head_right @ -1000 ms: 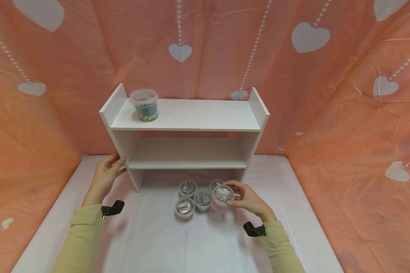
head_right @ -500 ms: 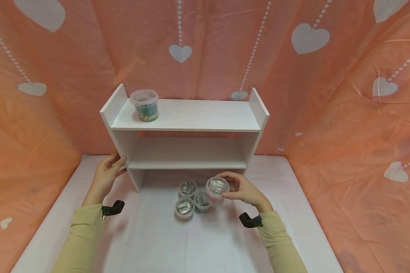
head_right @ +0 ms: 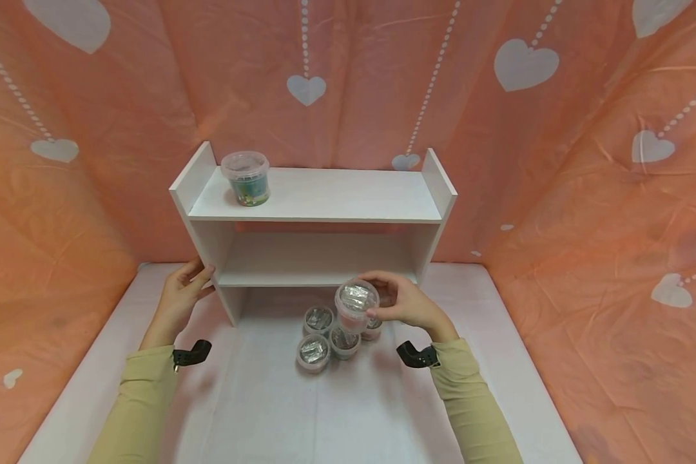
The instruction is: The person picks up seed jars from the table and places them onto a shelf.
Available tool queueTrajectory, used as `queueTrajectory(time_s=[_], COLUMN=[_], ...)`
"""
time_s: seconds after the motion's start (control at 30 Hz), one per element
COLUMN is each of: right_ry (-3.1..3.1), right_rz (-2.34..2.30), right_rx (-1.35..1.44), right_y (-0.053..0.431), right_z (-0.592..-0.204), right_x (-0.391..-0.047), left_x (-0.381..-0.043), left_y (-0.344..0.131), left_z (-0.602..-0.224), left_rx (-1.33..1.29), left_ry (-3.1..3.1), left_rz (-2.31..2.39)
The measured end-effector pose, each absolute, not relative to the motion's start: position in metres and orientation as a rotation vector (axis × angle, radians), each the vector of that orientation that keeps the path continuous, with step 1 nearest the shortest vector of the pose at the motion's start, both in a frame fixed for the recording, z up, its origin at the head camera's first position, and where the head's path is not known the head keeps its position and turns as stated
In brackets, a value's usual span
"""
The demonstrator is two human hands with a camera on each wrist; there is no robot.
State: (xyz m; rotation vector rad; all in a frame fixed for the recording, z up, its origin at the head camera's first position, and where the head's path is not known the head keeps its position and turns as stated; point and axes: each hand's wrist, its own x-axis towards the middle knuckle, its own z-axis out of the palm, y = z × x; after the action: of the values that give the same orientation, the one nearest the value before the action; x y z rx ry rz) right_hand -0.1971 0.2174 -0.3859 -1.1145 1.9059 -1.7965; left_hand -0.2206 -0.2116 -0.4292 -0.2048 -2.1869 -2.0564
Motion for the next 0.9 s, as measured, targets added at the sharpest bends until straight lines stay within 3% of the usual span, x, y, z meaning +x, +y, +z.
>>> queueTrajectory(time_s=[0.9], right_ry=[2.152], right_rz=[-1.648], right_rx=[-1.307], right_y=[0.187], right_z=[-0.305], right_x=[-0.210], left_x=[-0.222], left_y=[-0.211], left_z=[-0.431], left_rx=[-0.221], left_ry=[-2.144], left_rz=[-2.069])
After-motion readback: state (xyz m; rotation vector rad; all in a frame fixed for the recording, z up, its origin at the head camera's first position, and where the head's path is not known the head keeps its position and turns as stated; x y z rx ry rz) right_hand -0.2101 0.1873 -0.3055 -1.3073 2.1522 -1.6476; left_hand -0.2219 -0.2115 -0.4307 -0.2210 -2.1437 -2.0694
